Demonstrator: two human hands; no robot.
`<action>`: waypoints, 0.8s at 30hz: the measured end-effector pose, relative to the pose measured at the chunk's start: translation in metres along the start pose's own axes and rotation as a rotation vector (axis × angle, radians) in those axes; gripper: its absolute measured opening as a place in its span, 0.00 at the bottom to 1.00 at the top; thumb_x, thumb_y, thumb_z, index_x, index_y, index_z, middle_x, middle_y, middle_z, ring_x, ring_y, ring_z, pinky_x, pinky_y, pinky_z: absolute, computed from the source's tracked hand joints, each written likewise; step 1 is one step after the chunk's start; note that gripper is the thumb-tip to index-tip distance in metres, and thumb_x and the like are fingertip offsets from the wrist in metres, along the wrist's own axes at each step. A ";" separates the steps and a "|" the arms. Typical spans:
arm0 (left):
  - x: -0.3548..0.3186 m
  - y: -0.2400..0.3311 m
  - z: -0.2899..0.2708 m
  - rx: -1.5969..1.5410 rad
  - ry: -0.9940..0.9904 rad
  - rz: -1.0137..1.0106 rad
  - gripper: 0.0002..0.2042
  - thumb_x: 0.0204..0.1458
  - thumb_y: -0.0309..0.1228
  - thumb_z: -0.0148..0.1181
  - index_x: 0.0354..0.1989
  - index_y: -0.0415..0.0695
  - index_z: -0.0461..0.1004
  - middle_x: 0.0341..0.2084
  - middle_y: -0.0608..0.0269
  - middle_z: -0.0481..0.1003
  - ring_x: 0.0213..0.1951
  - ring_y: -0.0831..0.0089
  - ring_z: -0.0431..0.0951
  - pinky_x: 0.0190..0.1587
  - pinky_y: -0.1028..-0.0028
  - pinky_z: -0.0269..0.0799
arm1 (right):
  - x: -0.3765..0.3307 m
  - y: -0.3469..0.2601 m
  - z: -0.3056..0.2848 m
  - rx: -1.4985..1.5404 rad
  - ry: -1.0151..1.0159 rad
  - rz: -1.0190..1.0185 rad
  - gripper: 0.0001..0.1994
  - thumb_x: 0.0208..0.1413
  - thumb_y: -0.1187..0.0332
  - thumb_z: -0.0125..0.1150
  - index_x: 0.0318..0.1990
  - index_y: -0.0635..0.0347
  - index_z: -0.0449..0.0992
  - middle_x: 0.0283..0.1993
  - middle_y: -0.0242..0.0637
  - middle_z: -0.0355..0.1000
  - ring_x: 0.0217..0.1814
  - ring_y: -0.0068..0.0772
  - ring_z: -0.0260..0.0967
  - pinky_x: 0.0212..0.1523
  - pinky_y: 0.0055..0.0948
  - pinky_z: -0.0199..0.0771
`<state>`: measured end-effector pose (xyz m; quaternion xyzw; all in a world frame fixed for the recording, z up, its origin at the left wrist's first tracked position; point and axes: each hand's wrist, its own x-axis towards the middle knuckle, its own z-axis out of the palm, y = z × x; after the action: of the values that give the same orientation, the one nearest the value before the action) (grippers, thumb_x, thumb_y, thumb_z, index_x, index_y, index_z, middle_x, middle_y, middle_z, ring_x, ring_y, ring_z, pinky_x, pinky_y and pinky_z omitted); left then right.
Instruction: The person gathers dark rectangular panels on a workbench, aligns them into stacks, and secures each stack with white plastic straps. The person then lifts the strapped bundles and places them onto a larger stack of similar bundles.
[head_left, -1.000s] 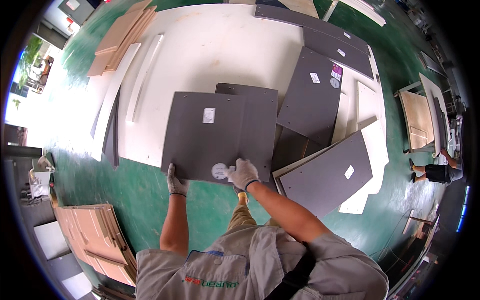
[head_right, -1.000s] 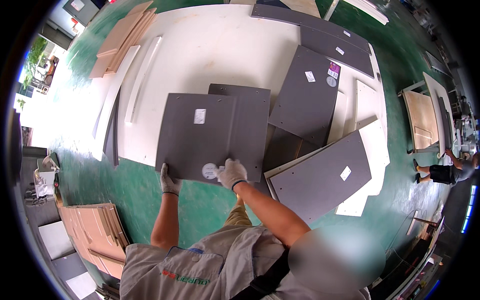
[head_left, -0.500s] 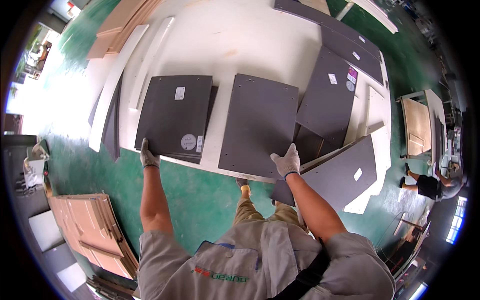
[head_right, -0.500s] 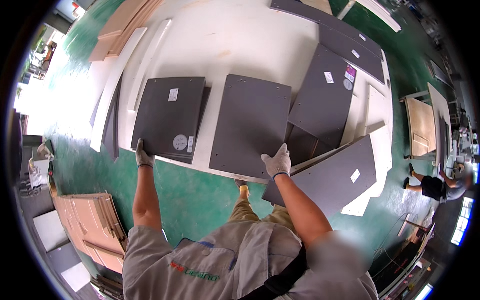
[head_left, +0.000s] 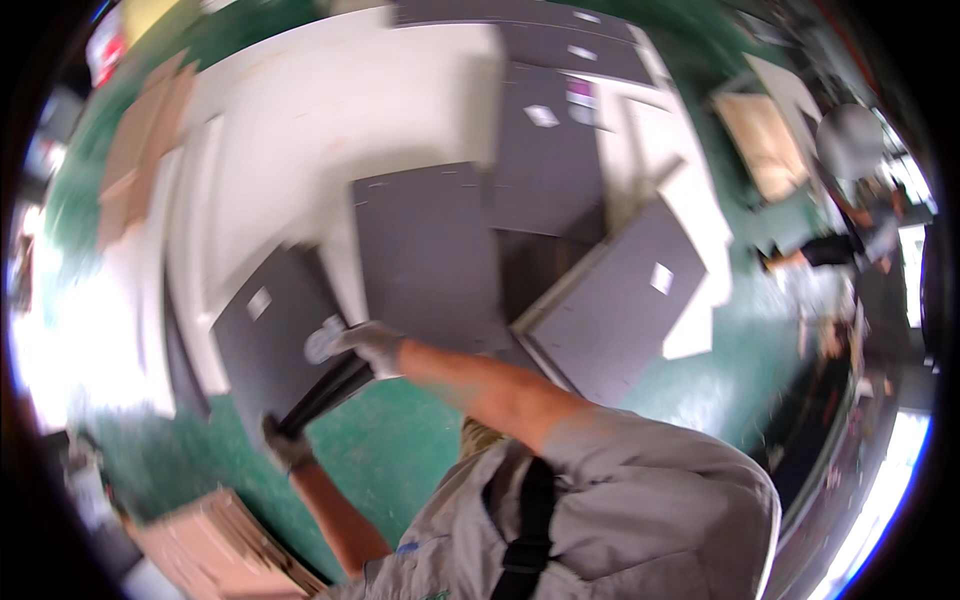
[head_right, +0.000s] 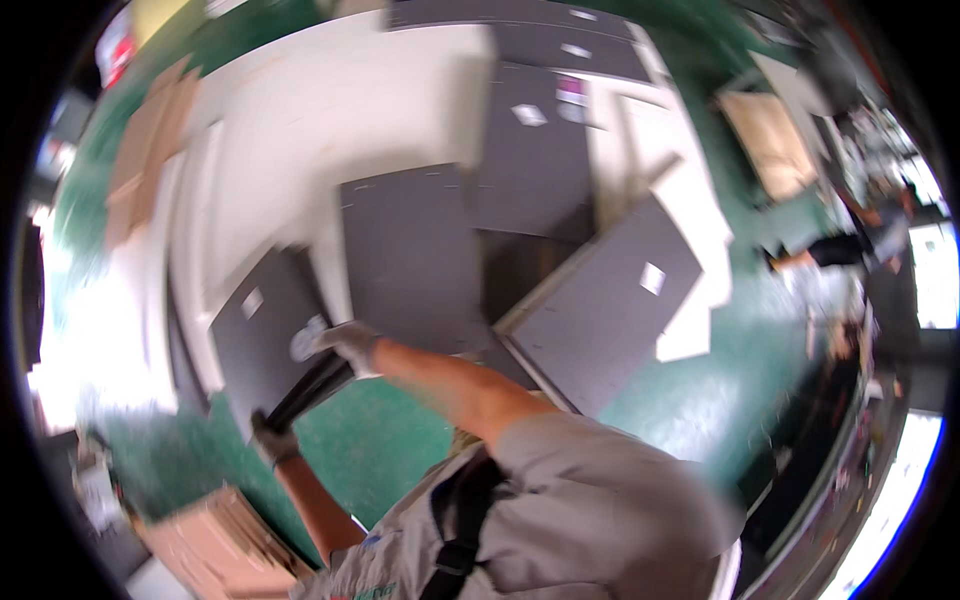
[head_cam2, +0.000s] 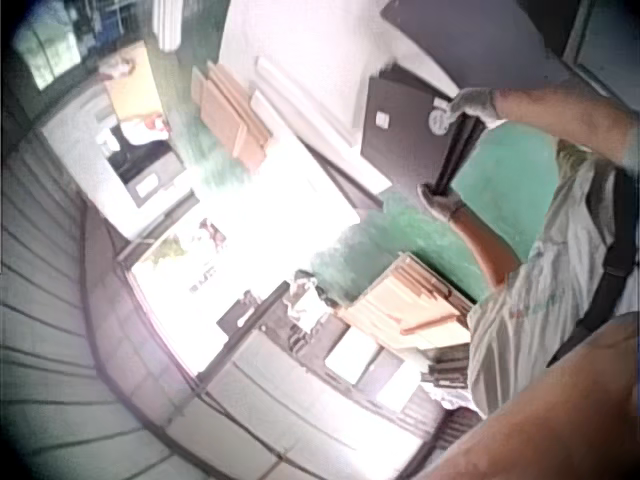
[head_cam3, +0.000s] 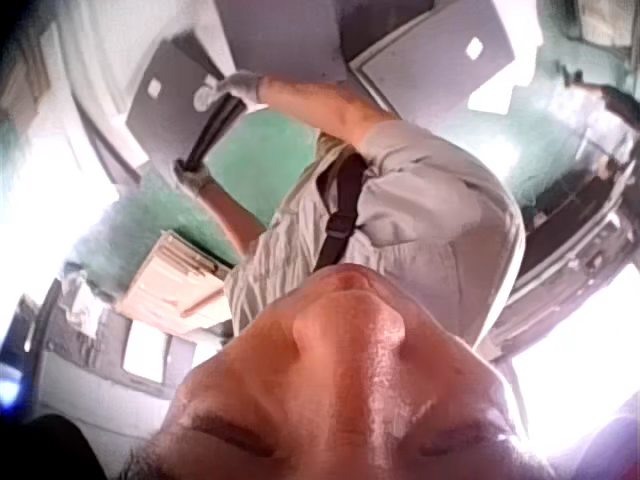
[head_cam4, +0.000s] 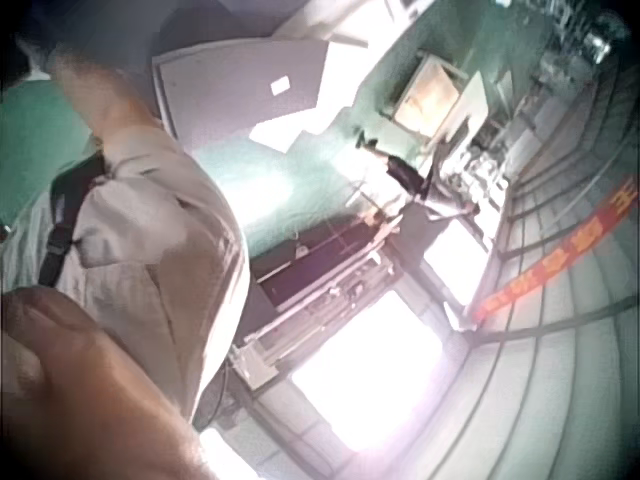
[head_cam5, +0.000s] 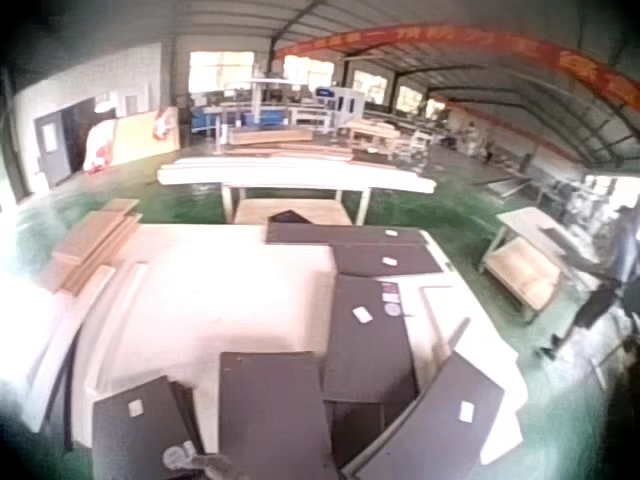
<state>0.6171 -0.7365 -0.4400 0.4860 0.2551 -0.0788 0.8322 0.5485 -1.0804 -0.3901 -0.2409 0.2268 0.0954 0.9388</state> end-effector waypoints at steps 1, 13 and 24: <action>-0.017 0.000 0.008 -0.067 0.114 -0.013 0.15 0.63 0.41 0.61 0.49 0.43 0.79 0.45 0.60 0.80 0.47 0.64 0.79 0.54 0.62 0.75 | 0.002 -0.002 -0.001 -0.098 0.100 0.083 0.12 0.49 0.72 0.68 0.41 0.68 0.83 0.47 0.44 0.81 0.54 0.39 0.77 0.65 0.35 0.68; -0.199 -0.050 0.112 -0.138 -0.584 0.004 0.24 0.62 0.34 0.61 0.63 0.34 0.71 0.61 0.52 0.75 0.60 0.58 0.76 0.66 0.56 0.70 | -0.277 -0.068 -0.078 -0.601 -0.011 -0.236 0.21 0.45 0.69 0.70 0.48 0.68 0.75 0.41 0.34 0.73 0.42 0.24 0.70 0.45 0.25 0.73; -0.404 -0.246 0.227 0.197 -0.574 -0.194 0.22 0.55 0.20 0.61 0.60 0.40 0.73 0.52 0.63 0.78 0.51 0.68 0.80 0.55 0.67 0.78 | -0.478 -0.134 -0.259 0.126 0.509 -0.553 0.24 0.55 0.70 0.74 0.57 0.71 0.76 0.51 0.45 0.79 0.50 0.40 0.79 0.56 0.37 0.82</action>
<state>0.2568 -1.1037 -0.3365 0.4955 0.0464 -0.3159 0.8078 0.0690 -1.3575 -0.3122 -0.2506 0.3847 -0.2385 0.8557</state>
